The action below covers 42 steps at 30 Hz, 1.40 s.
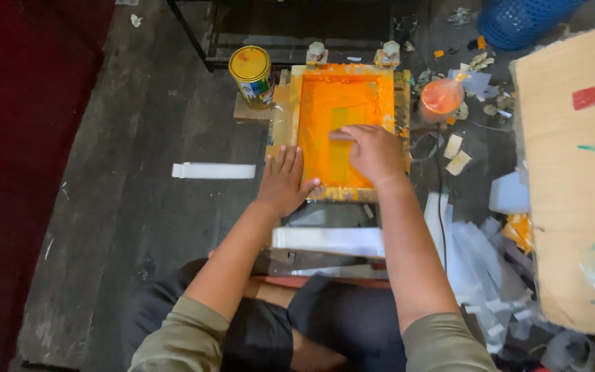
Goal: The person sits on the floor and handles a white plastic strip, folding and unfolding it. They then use a squeegee to spread orange ink across a screen printing frame and place the plastic strip onto the frame.
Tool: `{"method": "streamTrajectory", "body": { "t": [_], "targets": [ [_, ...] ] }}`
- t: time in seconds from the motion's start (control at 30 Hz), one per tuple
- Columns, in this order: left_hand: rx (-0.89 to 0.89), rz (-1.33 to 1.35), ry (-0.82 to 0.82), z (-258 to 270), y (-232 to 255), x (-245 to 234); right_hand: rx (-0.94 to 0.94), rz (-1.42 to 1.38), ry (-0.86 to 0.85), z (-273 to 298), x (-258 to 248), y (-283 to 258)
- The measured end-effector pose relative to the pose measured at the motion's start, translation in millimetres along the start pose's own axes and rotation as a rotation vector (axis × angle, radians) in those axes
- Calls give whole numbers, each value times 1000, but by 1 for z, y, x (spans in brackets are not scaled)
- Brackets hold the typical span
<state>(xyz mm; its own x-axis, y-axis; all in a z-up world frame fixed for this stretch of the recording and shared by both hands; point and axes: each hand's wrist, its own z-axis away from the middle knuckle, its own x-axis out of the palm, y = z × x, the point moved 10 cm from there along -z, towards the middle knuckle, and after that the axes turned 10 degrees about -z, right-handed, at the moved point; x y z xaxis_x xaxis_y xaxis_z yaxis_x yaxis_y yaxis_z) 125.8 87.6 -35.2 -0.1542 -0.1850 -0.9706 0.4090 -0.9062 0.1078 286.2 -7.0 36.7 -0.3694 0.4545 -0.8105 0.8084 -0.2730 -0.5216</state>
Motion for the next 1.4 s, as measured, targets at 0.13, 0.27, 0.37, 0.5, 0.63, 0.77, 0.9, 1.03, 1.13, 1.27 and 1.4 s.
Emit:
{"method": "streamTrajectory", "body": {
  "t": [0.13, 0.27, 0.37, 0.5, 0.63, 0.77, 0.9, 1.03, 1.13, 1.27, 1.4],
  "targets": [
    [-23, 3, 9, -40, -10, -8, -156, 21, 93, -14, 23, -3],
    [-50, 34, 49, -49, -14, -16, 1, 124, -119, -17, 54, 9],
    [-67, 19, 25, -41, -13, -18, 161, 201, -316, -11, 67, 15],
    [-65, 11, -29, -18, -8, -3, 209, 209, -406, -2, 69, 9],
    [-76, 1, -52, 12, -4, 18, 251, 137, -528, 24, 45, -34],
    [-90, 6, -105, 49, 4, 19, 354, 7, -630, 50, 29, -61],
    [-98, -10, -119, 69, 5, 22, 335, -33, -601, 55, 16, -72],
    [-106, -64, -158, 71, 2, 23, 308, -28, -552, 53, 16, -69],
    [-101, -89, -176, 69, 6, 15, 270, 48, -466, 42, 25, -47],
    [-73, -160, -199, 51, 1, 9, 164, 7, -207, 17, 22, -34],
    [-78, -88, -158, 14, -6, -7, -24, 0, 16, -2, 7, -30]
  ]
}}
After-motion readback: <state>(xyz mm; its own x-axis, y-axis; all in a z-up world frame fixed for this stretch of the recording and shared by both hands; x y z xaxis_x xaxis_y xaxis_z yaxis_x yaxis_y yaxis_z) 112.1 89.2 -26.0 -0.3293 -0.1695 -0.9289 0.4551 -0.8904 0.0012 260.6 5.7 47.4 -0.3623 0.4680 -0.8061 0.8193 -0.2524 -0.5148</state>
